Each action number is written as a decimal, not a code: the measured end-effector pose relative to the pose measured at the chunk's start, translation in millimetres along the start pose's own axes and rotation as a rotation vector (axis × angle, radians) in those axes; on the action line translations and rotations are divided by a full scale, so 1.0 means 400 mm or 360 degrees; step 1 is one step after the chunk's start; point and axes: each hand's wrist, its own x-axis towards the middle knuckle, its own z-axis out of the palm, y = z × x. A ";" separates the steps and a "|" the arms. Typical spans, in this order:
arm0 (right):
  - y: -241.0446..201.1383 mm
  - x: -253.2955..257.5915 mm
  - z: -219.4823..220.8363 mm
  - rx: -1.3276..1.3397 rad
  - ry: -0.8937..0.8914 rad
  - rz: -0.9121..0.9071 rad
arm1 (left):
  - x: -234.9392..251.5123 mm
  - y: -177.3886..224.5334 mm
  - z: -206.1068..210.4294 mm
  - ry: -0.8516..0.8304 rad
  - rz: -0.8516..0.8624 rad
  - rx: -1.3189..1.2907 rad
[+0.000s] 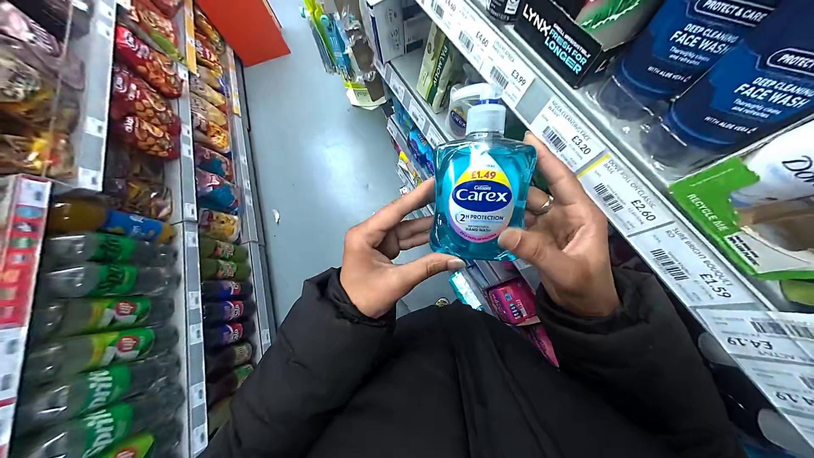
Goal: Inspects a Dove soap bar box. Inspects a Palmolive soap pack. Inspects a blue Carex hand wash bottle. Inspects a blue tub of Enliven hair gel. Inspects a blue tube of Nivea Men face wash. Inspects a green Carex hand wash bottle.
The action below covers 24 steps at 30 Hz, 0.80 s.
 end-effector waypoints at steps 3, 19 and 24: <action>-0.005 -0.005 -0.014 -0.0032 -0.0062 0.0063 | 0.025 0.003 -0.005 -0.0046 -0.0054 0.0041; -0.008 -0.026 -0.046 -0.0080 0.0095 0.0105 | 0.151 -0.041 -0.067 -0.0748 -0.0338 -0.0266; -0.017 -0.029 -0.050 -0.0103 0.0106 0.0036 | 0.201 -0.071 -0.087 -0.0845 -0.0247 -0.0444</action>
